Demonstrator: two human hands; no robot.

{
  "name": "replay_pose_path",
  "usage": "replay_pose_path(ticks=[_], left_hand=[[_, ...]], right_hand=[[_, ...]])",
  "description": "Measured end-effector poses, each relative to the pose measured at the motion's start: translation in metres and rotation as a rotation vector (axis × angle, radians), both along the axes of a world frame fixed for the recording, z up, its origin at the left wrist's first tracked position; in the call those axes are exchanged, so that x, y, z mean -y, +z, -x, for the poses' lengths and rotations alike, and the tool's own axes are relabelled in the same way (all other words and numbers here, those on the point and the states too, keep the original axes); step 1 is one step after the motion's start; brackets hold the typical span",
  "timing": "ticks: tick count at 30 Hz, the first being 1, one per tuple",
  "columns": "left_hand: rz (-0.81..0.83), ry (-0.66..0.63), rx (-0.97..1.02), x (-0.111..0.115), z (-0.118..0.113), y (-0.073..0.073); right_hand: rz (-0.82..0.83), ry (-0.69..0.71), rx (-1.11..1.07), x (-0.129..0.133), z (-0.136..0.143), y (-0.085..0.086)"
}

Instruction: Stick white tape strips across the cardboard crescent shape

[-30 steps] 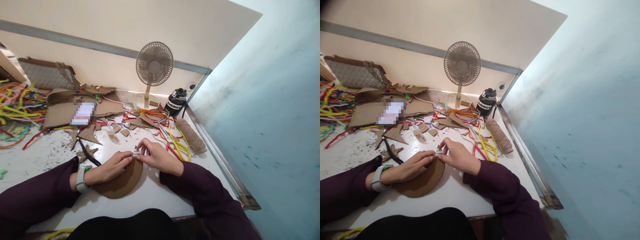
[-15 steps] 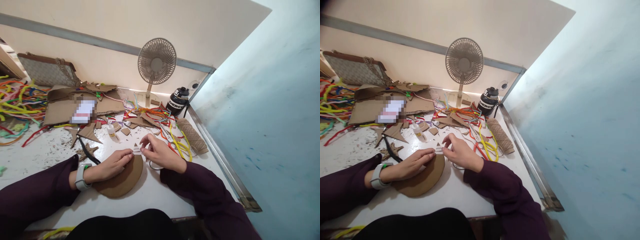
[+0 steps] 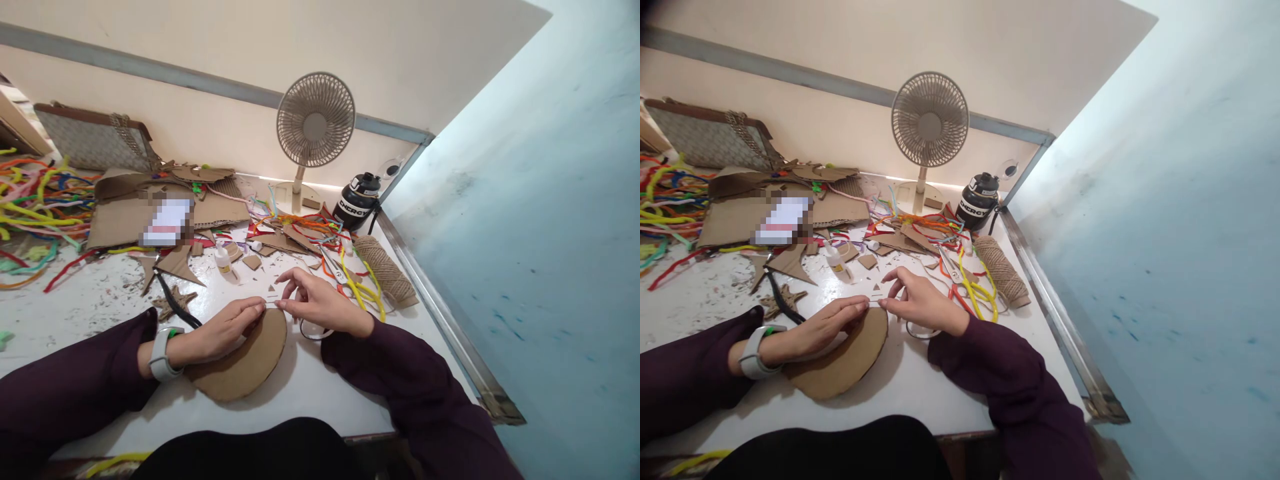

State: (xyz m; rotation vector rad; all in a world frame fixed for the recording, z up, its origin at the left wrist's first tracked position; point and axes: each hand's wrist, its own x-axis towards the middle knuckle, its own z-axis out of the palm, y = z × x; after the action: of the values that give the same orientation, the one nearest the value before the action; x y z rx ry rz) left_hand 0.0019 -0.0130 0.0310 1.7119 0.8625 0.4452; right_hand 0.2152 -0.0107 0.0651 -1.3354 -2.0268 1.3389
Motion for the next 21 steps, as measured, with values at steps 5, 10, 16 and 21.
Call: replay_pose_path(ticks=[5, 10, 16, 21], left_hand=[[0.045, -0.025, 0.139, 0.001, 0.003, -0.008], [0.288, 0.023, 0.213, 0.002, 0.0, -0.022], [0.298, 0.066, 0.209, 0.0, -0.002, -0.026], [0.446, 0.111, 0.305, -0.001, -0.002, -0.023]], right_hand=[[0.055, 0.055, -0.06, -0.001, 0.0, -0.004], [0.096, 0.126, -0.102, -0.002, -0.004, -0.003], [0.06, 0.287, 0.009, -0.014, -0.021, 0.012], [0.029, 0.363, 0.128, -0.022, -0.025, 0.011]])
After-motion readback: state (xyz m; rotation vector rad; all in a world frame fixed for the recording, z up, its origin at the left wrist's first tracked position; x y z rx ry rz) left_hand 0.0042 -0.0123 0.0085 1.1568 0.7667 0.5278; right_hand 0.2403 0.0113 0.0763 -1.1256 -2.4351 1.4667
